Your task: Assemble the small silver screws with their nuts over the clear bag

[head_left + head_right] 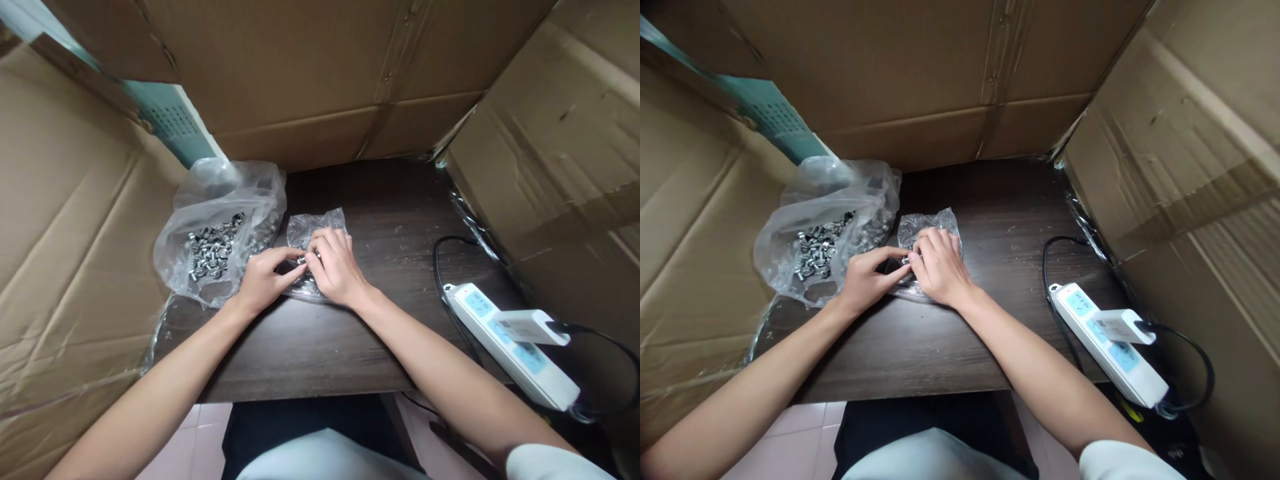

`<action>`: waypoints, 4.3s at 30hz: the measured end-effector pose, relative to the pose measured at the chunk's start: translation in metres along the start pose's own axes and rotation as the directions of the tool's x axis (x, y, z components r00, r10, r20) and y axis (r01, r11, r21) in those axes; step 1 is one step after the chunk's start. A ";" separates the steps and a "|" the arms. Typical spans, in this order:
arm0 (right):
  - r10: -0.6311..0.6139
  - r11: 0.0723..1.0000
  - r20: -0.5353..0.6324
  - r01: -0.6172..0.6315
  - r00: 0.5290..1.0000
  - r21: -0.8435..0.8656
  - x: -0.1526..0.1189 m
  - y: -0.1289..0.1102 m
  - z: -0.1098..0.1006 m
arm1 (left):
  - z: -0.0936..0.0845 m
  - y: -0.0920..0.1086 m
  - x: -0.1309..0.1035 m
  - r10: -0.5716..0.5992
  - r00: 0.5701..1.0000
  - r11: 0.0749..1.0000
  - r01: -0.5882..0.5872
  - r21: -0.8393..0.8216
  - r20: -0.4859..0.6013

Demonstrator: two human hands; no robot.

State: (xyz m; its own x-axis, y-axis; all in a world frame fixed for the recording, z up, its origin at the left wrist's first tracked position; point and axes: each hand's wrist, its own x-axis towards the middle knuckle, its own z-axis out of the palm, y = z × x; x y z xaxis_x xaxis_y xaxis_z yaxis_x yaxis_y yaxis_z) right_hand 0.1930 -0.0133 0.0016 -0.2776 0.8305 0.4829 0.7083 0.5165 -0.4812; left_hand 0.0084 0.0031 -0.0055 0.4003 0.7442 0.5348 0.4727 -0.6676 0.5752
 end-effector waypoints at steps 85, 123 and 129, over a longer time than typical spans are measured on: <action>-0.077 0.992 -0.062 0.083 0.995 0.097 0.001 -0.001 0.000 | -0.004 0.003 -0.002 0.098 0.992 0.995 -0.098 0.002 -0.084; 0.001 0.987 0.110 -0.019 0.994 0.157 0.002 0.002 -0.005 | -0.005 0.002 -0.006 0.085 0.996 0.996 -0.085 0.023 -0.011; 0.030 0.980 0.113 -0.052 0.993 0.194 0.003 0.003 -0.007 | -0.006 0.002 -0.005 0.093 0.995 0.996 -0.093 0.013 -0.021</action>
State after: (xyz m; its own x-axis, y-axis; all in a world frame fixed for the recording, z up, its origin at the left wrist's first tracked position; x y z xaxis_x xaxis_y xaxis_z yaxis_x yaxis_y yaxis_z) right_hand 0.1986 -0.0113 0.0066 -0.3273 0.8641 0.3825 0.5828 0.5032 -0.6381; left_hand 0.0031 -0.0023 -0.0032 0.4265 0.6780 0.5987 0.4435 -0.7336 0.5149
